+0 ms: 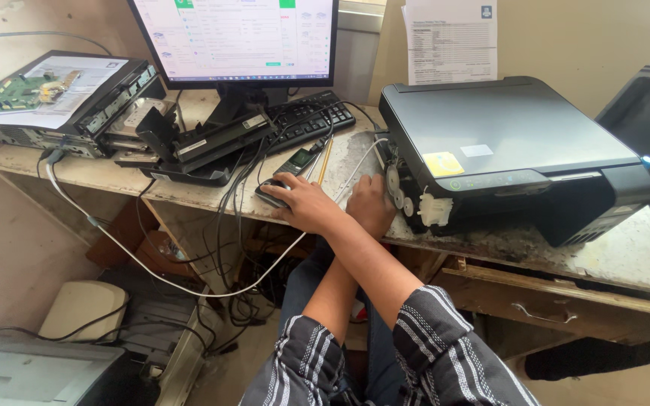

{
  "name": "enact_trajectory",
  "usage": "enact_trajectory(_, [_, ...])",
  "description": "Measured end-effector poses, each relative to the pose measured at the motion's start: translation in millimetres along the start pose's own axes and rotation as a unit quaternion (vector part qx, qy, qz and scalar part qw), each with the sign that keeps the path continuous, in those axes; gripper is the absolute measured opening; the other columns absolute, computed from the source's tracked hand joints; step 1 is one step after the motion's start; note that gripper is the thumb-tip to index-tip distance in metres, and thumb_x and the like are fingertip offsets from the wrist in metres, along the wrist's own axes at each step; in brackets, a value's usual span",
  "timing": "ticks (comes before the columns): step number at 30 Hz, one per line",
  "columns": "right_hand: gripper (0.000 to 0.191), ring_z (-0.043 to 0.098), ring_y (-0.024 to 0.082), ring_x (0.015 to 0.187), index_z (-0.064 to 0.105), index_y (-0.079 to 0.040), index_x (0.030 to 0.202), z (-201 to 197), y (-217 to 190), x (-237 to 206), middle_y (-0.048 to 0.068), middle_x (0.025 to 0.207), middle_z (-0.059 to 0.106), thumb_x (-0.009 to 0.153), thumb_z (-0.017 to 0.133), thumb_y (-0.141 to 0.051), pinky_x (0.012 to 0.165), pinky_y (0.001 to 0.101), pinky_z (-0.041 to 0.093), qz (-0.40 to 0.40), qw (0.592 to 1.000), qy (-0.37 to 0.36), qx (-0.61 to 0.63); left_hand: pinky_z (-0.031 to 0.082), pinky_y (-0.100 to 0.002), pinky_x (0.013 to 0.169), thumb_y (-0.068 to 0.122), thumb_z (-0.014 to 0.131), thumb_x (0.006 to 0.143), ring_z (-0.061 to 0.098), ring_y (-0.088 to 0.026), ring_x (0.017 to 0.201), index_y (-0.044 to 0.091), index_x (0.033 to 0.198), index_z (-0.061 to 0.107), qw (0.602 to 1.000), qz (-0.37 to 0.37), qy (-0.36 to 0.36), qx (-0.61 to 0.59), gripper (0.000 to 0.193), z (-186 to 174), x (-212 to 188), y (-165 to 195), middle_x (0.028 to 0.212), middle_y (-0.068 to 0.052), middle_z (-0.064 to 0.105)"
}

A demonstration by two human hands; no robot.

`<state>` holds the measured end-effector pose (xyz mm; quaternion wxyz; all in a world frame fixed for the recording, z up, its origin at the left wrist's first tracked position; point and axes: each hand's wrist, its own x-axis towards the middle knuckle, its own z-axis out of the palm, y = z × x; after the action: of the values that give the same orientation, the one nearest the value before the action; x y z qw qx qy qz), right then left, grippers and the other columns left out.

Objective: The person places a stack of papers into the printer's input tray and closes the lid. They open a desk drawer, connect a white USB cable to the printer, operate the computer mouse and keyboard, then retrieve the printed page from the printer's output tray.

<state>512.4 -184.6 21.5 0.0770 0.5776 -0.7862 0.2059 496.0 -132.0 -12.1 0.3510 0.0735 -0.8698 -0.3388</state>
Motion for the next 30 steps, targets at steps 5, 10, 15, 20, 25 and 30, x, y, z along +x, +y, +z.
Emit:
enact_trajectory(5, [0.058,0.051,0.035,0.133,0.055,-0.028,0.147,-0.2,-0.8,-0.4,0.011,0.153,0.046,0.091,0.072,-0.033,0.101,0.0491,0.044,0.008,1.000,-0.008,-0.004,0.053,-0.052,0.081,0.004,0.062,0.080,0.062,-0.041,0.100,0.003,0.097,0.057,1.000,0.000,0.006,0.004,0.018,1.4,-0.3,0.5,0.102,-0.019,0.060])
enact_trajectory(10, [0.057,0.051,0.035,0.134,0.055,-0.028,0.147,-0.4,-1.2,-1.9,0.010,0.153,0.046,0.092,0.072,-0.034,0.102,0.0492,0.044,0.014,1.000,-0.011,-0.006,0.054,-0.052,0.080,0.004,0.062,0.078,0.062,-0.042,0.098,0.003,0.095,0.056,1.000,0.012,0.020,0.003,0.017,1.9,-1.1,1.3,0.100,-0.019,0.060])
enact_trajectory(15, [0.058,0.049,0.036,0.134,0.054,-0.028,0.146,-0.8,-2.2,0.7,0.011,0.154,0.044,0.092,0.072,-0.036,0.101,0.0502,0.044,0.017,1.000,-0.015,-0.013,0.054,-0.051,0.079,0.002,0.061,0.079,0.062,-0.041,0.099,0.003,0.094,0.056,1.000,0.008,0.015,-0.003,0.016,0.2,-0.9,1.7,0.100,-0.019,0.060])
enact_trajectory(20, [0.058,0.050,0.036,0.133,0.053,-0.027,0.147,-0.4,-1.5,-1.2,0.011,0.154,0.043,0.093,0.071,-0.034,0.100,0.0495,0.045,0.019,1.000,-0.016,-0.015,0.053,-0.053,0.079,0.002,0.060,0.079,0.062,-0.041,0.099,0.003,0.094,0.056,1.000,0.005,0.016,-0.002,0.015,1.9,-2.0,2.2,0.100,-0.019,0.060])
enact_trajectory(25, [0.059,0.051,0.036,0.133,0.053,-0.028,0.147,-0.8,0.4,-2.5,0.010,0.154,0.044,0.092,0.072,-0.033,0.100,0.0490,0.046,0.021,1.000,-0.014,-0.011,0.052,-0.054,0.080,0.002,0.059,0.080,0.061,-0.042,0.099,0.004,0.095,0.056,1.000,0.003,0.014,-0.016,0.015,4.9,-2.2,1.6,0.101,-0.019,0.060])
enact_trajectory(30, [0.058,0.050,0.037,0.134,0.054,-0.028,0.147,-0.7,-0.4,-1.5,0.011,0.154,0.044,0.092,0.072,-0.034,0.101,0.0497,0.045,0.022,1.000,-0.011,-0.009,0.052,-0.054,0.081,0.003,0.060,0.079,0.061,-0.042,0.100,0.003,0.096,0.056,1.000,0.007,0.017,-0.012,0.018,4.9,-1.5,1.5,0.101,-0.019,0.060])
